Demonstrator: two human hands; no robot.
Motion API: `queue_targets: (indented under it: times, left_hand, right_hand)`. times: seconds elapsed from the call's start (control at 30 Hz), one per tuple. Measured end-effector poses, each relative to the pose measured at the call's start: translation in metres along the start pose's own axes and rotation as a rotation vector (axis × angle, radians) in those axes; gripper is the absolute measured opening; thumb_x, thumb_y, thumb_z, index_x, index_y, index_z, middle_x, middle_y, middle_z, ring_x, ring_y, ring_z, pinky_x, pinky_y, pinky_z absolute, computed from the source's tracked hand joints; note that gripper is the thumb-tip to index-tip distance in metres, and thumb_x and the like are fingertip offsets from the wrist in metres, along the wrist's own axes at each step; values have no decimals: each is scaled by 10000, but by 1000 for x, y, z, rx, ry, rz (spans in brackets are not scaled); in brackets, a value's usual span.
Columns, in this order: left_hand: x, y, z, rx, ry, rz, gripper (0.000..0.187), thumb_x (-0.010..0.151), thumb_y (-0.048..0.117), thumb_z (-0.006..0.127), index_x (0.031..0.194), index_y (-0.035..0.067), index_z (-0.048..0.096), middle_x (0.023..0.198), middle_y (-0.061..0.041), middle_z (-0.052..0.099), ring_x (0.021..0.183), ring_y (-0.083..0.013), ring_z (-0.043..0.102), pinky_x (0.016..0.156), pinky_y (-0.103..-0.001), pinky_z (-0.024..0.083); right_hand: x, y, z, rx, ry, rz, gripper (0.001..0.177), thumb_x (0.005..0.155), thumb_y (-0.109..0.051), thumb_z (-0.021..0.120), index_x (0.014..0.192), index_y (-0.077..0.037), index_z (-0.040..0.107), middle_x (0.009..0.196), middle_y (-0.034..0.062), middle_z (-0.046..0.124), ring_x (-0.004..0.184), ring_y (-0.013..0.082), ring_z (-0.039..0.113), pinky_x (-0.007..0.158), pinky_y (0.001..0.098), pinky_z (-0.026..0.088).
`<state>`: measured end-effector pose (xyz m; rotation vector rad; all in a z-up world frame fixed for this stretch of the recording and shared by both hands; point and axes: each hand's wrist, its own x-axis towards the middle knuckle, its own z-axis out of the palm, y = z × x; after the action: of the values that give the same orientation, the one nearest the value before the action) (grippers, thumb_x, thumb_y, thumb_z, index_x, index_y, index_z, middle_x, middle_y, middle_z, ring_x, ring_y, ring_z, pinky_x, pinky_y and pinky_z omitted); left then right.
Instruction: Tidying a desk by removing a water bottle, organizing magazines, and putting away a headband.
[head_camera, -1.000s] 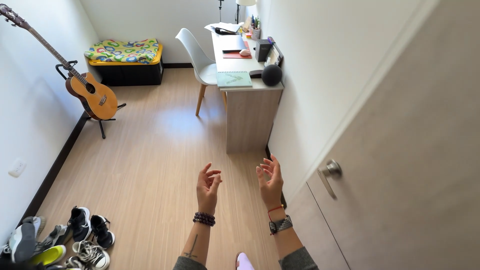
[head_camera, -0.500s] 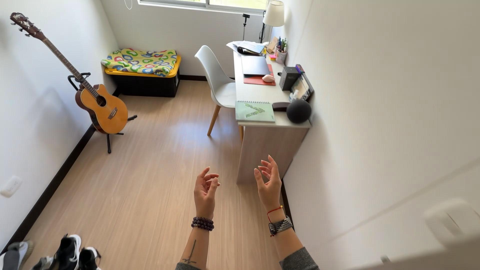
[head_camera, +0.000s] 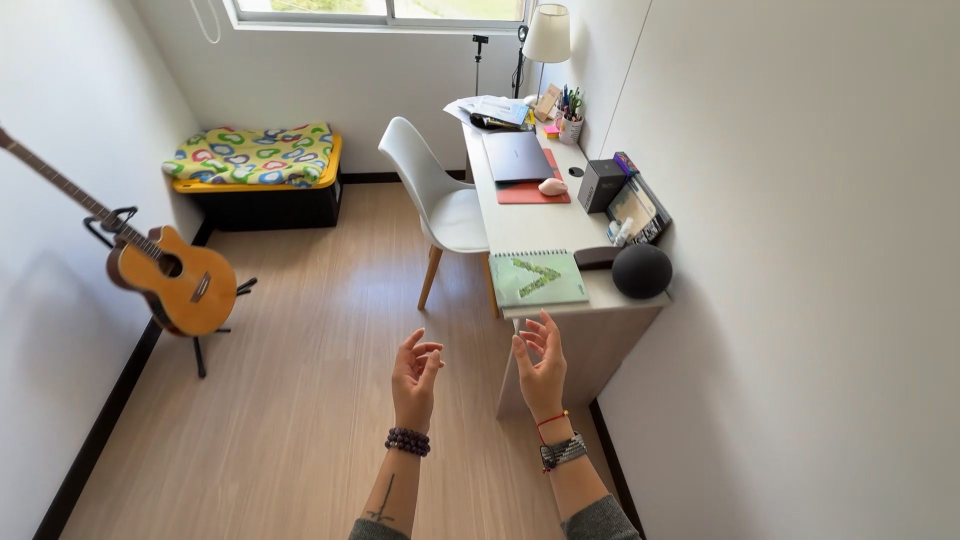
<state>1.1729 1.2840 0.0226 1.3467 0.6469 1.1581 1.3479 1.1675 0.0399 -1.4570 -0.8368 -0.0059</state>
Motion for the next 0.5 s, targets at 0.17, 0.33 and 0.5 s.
queue_targets:
  times: [0.17, 0.33, 0.5]
  left_hand:
    - [79, -28, -6, 8, -18, -18, 472, 945, 195, 669, 1393, 88, 564, 1098, -55, 734, 892, -112, 708, 819, -276, 592]
    - [172, -54, -16, -4, -18, 21, 466, 952, 189, 664, 1393, 79, 564, 1088, -58, 743, 890, -116, 709, 828, -276, 597]
    - [273, -66, -21, 1, 4, 15, 488, 948, 193, 667, 1405, 78, 542, 1091, -57, 737, 897, -120, 705, 829, -287, 589]
  right_hand:
    - [54, 31, 54, -9, 6, 46, 649, 952, -309, 691, 1497, -63, 438, 1295, 125, 658, 1083, 190, 690, 974, 366, 565]
    - [117, 68, 116, 1, 8, 42, 639, 947, -302, 699, 1481, -50, 455, 1283, 139, 658, 1081, 195, 691, 966, 369, 569]
    - [195, 94, 181, -36, 0, 6, 644, 940, -302, 704, 1479, -56, 454, 1261, 141, 675, 1042, 197, 713, 946, 360, 583]
